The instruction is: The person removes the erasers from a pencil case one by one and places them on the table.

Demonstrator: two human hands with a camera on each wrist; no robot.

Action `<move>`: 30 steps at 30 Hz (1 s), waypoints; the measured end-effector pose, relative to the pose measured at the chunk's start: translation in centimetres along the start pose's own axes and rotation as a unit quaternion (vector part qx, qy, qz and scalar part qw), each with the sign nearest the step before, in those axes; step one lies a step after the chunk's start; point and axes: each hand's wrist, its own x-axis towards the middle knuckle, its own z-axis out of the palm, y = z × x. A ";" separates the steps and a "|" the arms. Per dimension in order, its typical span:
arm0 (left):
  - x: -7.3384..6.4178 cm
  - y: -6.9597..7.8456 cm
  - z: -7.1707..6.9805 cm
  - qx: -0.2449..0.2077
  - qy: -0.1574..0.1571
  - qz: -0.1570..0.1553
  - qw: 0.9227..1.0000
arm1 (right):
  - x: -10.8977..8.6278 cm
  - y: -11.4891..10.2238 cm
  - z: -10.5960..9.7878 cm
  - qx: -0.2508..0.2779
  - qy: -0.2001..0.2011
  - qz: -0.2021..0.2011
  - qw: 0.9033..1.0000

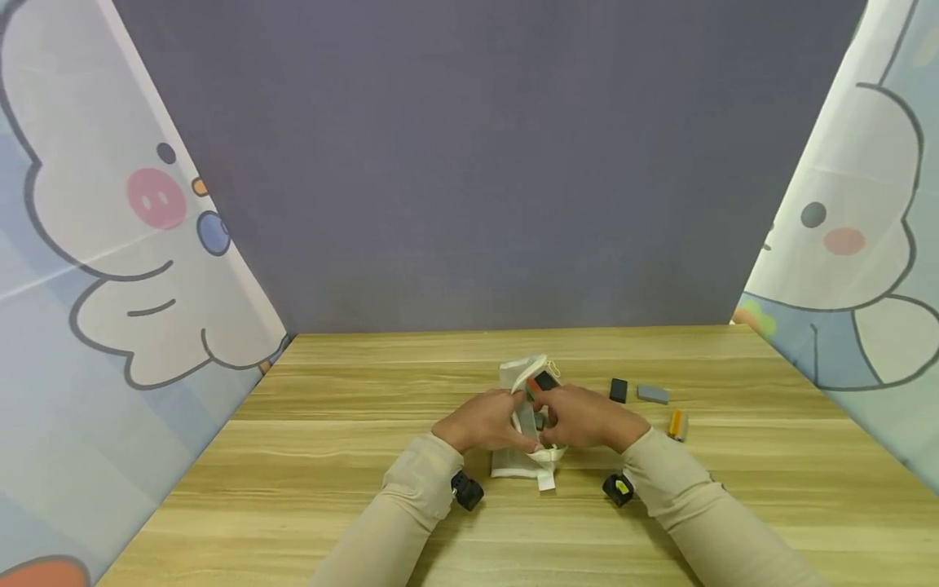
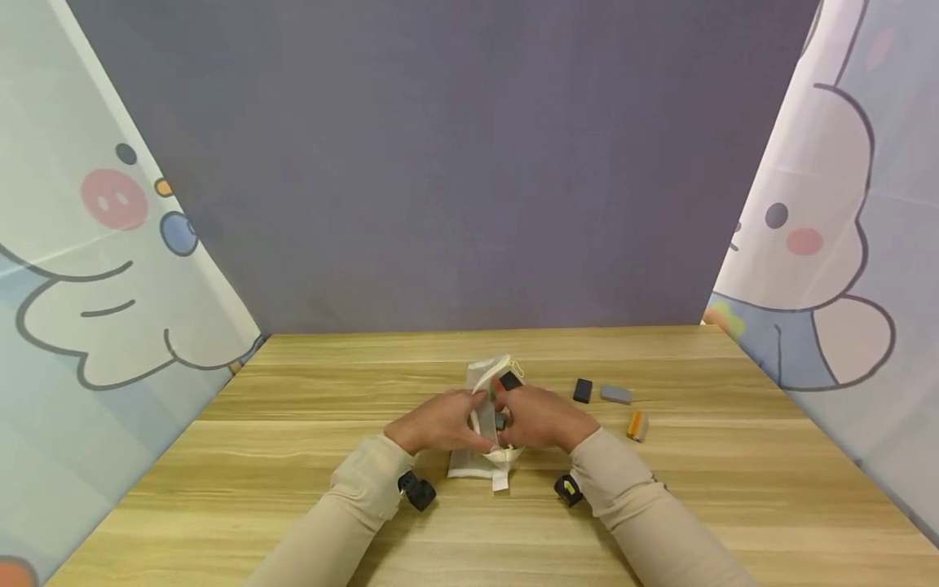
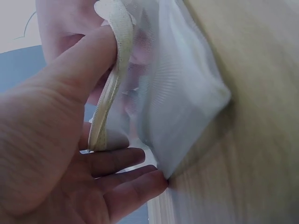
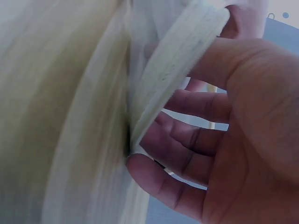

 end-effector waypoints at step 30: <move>-0.1 -0.4 0.1 -0.049 -0.014 -0.027 0.998 | 0.2 1.0 0.4 0.006 0.039 -0.002 0.999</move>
